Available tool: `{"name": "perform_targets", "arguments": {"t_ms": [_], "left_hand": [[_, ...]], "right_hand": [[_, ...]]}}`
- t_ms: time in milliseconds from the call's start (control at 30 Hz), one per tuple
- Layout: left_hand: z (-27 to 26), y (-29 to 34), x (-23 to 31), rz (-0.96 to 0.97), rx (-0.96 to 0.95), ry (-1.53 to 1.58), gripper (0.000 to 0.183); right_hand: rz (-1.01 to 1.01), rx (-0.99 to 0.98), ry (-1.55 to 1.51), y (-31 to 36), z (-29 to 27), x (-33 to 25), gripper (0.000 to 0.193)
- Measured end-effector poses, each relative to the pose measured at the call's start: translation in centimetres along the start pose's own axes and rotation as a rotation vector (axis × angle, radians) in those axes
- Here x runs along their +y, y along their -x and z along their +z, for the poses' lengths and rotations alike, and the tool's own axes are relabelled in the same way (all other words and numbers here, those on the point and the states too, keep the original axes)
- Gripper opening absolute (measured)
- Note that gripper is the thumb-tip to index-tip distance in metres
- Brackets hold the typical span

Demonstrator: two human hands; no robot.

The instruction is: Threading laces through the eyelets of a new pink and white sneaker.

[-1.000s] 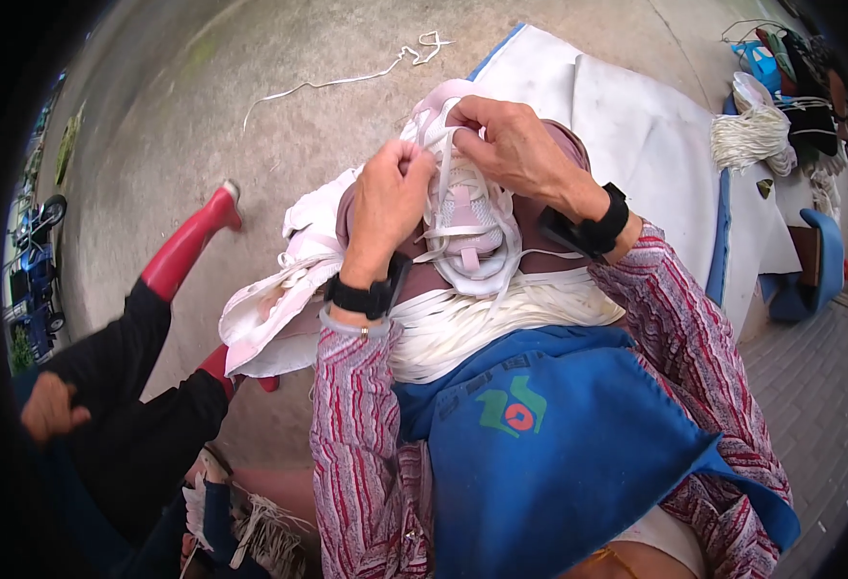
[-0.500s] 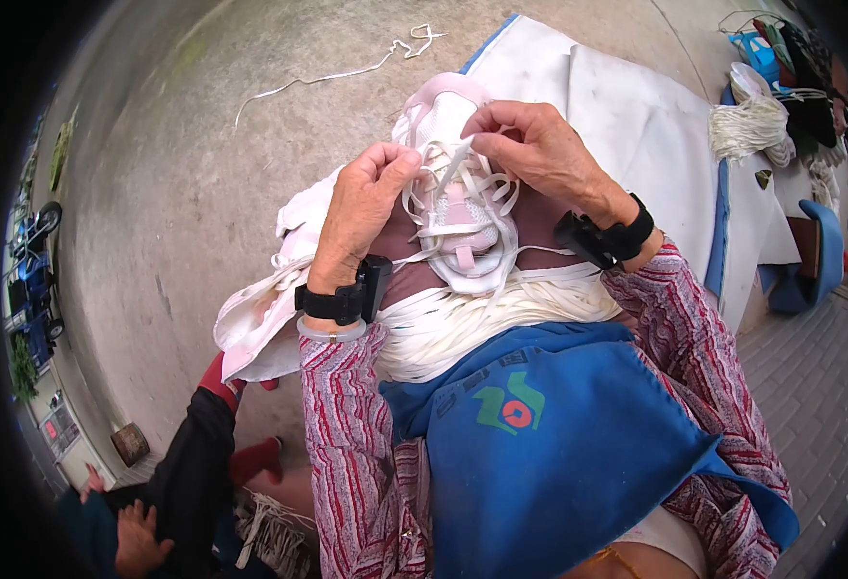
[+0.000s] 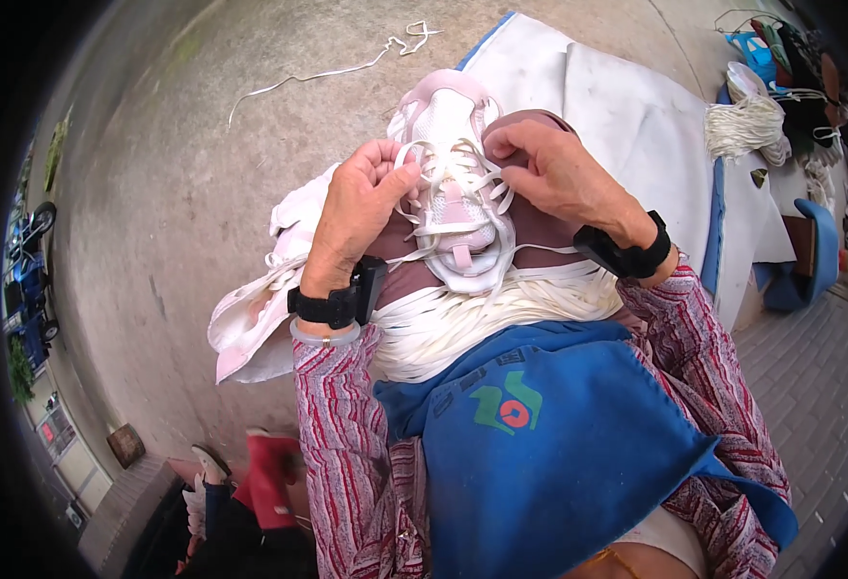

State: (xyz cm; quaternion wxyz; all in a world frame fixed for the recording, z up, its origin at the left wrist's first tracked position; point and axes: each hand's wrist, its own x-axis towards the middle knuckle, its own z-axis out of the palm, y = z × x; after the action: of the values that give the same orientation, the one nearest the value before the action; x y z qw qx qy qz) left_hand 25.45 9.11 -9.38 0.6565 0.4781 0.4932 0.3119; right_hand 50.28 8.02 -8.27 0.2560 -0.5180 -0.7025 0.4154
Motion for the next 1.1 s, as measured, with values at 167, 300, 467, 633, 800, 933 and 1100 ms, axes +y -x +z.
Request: {"name": "perform_targets", "arguments": {"t_ms": [167,300,467,633,800,933,1100], "left_hand": [[-0.1,-1.9,-0.2,-0.003,0.068,0.118,0.020],[1.0,-3.0,0.1,0.008,0.111,0.303,0.015],[0.8,-3.6,0.1,-0.050,0.068,0.065,0.015],[0.1,-2.0,0.3,0.097,0.127,-0.160,0.019],[-0.1,3.4,-0.5,0.195,0.431,-0.281,0.016],[2.0,6.7,-2.2,0.210,0.427,-0.260,0.010],[4.0,7.3,-2.8,0.220,0.350,-0.507,0.020]], "right_hand": [[-0.123,-0.038,0.192,-0.1,0.4,-0.6,0.028],[-0.178,0.009,0.330,-0.1,0.9,-0.3,0.030],[0.005,-0.154,0.293,-0.4,1.0,-0.8,0.015],[-0.199,0.121,0.289,-0.8,1.2,0.0,0.009],[-0.187,0.115,0.066,0.1,-0.4,-2.8,0.013],[-0.323,-0.006,0.324,3.1,2.1,-3.3,0.026],[-0.288,-0.068,0.399,3.1,4.3,-2.3,0.018]]}}
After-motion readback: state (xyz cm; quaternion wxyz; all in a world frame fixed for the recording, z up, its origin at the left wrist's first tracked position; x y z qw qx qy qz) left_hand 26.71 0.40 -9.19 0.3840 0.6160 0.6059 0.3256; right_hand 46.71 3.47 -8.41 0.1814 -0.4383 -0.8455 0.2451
